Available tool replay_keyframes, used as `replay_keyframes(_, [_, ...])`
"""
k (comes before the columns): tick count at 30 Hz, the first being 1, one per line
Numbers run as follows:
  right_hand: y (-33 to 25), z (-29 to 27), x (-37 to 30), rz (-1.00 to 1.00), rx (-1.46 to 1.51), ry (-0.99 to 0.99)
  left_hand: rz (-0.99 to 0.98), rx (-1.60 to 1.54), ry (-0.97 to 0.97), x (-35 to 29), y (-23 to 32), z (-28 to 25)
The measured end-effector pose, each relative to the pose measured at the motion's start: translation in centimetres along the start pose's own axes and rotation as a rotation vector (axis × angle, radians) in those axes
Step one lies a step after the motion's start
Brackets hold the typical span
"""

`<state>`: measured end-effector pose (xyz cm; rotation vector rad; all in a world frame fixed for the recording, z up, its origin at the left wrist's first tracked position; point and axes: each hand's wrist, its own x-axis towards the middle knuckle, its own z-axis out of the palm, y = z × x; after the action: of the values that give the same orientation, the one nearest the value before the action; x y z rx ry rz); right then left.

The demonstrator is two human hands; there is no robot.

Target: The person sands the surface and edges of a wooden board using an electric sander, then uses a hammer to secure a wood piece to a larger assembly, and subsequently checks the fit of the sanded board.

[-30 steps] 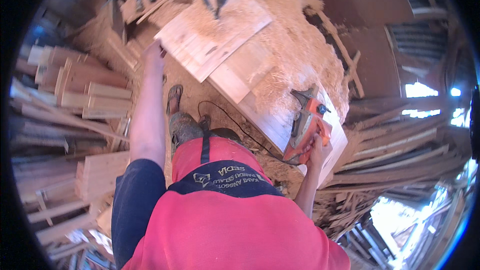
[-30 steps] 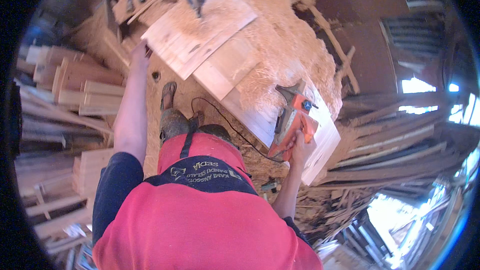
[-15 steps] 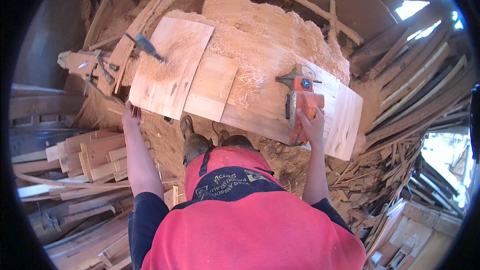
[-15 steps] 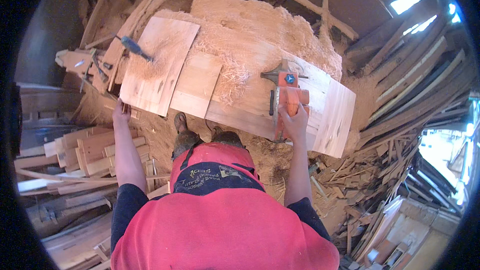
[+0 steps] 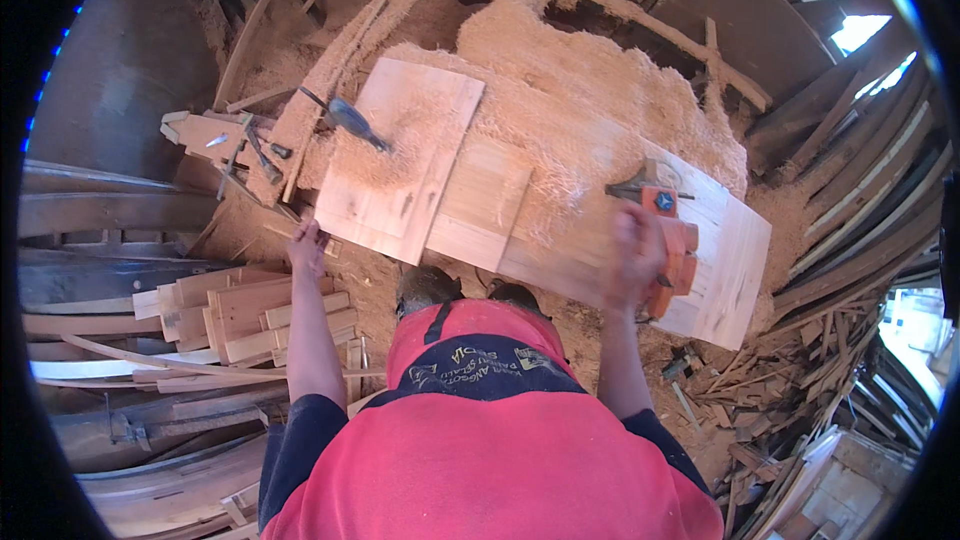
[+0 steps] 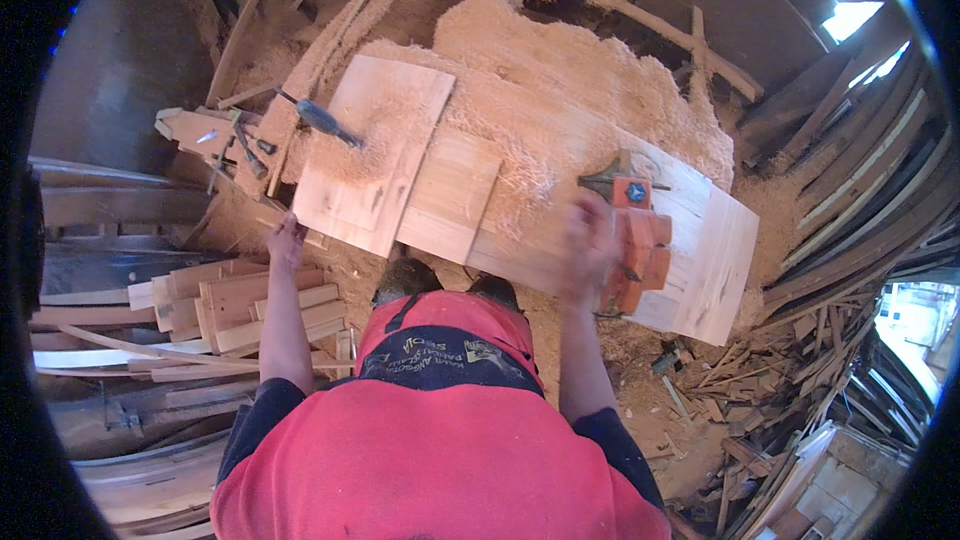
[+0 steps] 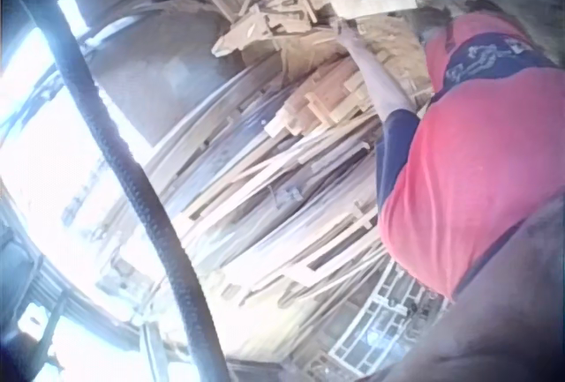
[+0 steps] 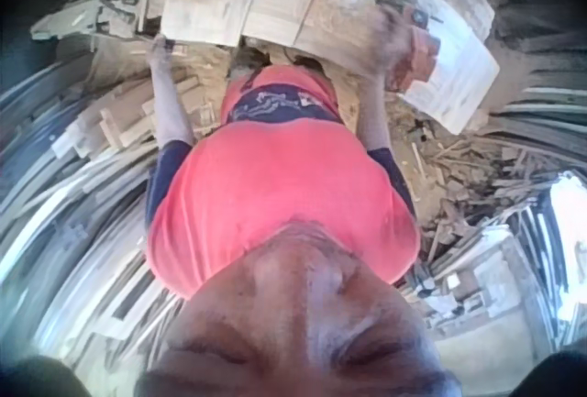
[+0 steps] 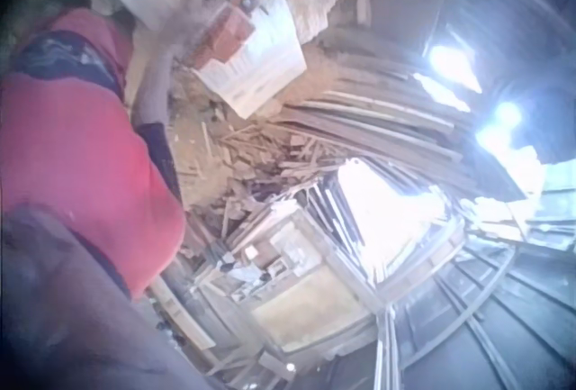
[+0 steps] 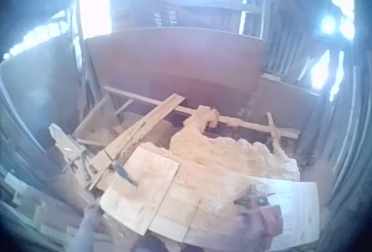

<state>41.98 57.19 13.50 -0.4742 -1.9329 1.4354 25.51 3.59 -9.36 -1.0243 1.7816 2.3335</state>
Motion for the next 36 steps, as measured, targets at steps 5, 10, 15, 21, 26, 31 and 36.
replay_keyframes(5, [1.4,24.9,0.3,0.121,0.442,-0.365,-0.041,0.067,-0.262,-0.3,1.7,1.8])
replay_keyframes(10, [-1.5,38.6,-0.1,-0.001,0.301,-0.227,-0.148,0.108,-0.369,0.0,2.0,0.5])
replay_keyframes(15, [-1.5,40.6,0.8,0.040,-0.036,-0.190,-0.192,0.134,-0.337,-1.5,5.2,2.1])
replay_keyframes(21, [-0.1,38.4,3.8,-0.058,0.180,-0.671,-0.225,0.429,-0.561,3.0,6.8,1.2])
replay_keyframes(26, [-5.0,41.0,0.5,-0.048,0.119,0.021,0.014,0.812,-0.716,5.0,9.3,1.9])
replay_keyframes(31, [-1.7,40.0,3.7,-0.068,0.029,-0.397,0.138,0.938,-0.857,7.5,10.6,3.4])
replay_keyframes(36, [-5.1,38.4,3.3,-0.074,0.107,-0.581,0.469,0.764,-0.800,7.7,15.7,13.0])
